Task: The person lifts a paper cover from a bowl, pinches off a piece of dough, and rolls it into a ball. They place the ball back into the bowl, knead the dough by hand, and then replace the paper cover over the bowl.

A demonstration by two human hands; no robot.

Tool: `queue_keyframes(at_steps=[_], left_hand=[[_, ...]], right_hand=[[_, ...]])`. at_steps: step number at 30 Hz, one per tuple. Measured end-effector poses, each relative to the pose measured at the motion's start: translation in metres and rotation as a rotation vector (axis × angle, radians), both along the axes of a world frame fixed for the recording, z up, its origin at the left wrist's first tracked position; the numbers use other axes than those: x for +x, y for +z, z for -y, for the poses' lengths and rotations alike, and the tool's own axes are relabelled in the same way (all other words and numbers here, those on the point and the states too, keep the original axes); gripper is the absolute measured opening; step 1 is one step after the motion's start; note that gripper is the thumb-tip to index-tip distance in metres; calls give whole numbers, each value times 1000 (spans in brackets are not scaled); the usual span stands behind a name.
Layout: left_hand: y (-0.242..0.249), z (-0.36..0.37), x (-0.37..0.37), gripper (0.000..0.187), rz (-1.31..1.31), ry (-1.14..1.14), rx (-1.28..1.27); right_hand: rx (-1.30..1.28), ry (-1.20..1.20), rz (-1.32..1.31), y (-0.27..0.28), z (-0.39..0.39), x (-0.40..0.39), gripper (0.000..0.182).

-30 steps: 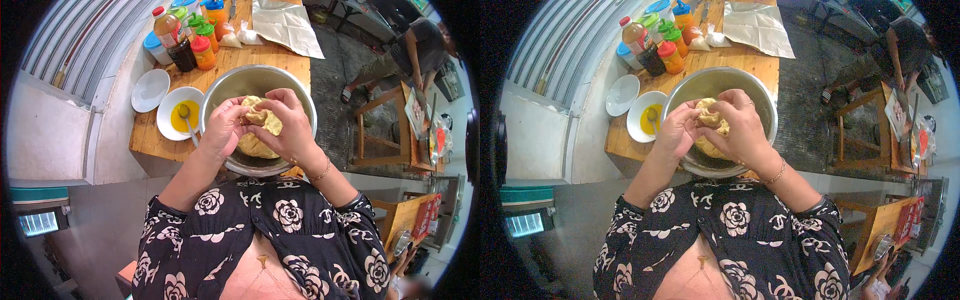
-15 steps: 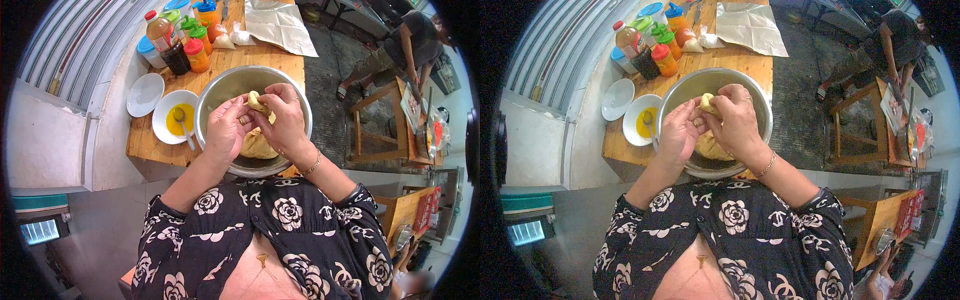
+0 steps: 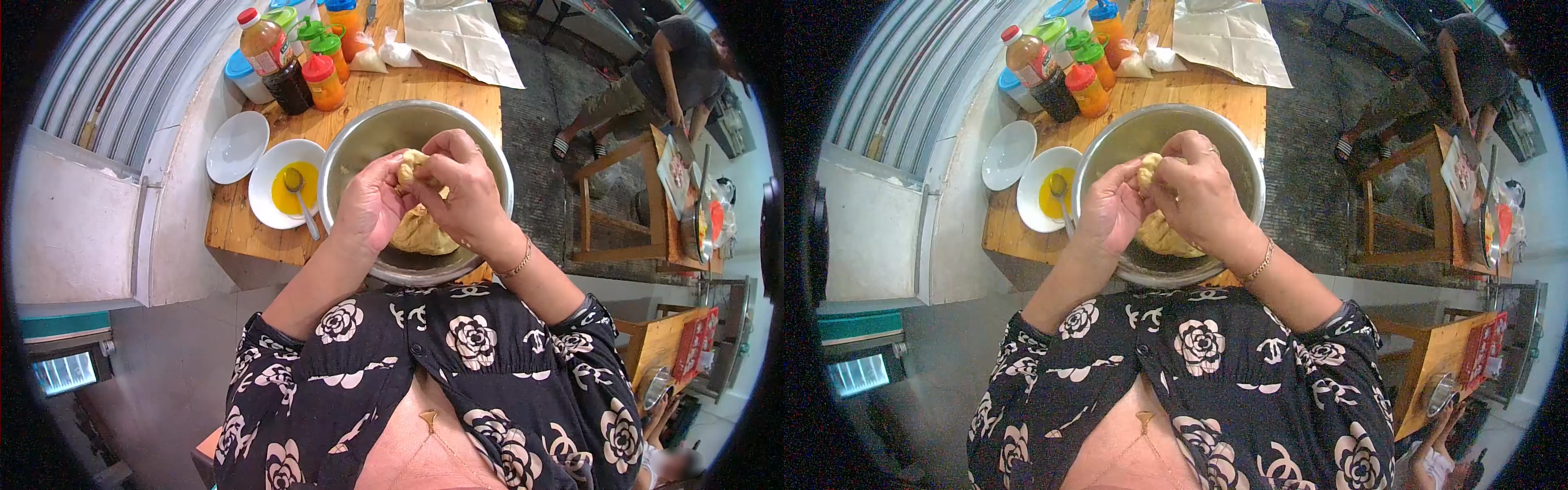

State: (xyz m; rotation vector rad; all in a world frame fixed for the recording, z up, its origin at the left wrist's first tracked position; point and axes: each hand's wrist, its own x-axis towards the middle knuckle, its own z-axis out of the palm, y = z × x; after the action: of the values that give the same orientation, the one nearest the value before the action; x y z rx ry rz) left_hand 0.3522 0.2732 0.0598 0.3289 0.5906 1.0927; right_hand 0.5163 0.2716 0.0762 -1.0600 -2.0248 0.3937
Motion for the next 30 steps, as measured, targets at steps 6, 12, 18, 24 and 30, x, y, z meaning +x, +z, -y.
queue_keyframes(at_steps=[6,12,18,24,30], left_hand=[[-1,-2,-1,23,-70,7,22],[4,0,0,31,21,-16,-18],[5,4,10,45,97,-55,-9],[6,0,1,51,101,-125,-22],[-4,-8,4,52,118,-96,4]], right_hand=[[57,-62,27,13,6,-4,23],[-51,-19,-80,10,1,-2,21],[-276,-182,-361,-1,9,-22,22],[-233,29,-197,8,10,-11,32],[-31,-2,-18,2,6,-14,32]])
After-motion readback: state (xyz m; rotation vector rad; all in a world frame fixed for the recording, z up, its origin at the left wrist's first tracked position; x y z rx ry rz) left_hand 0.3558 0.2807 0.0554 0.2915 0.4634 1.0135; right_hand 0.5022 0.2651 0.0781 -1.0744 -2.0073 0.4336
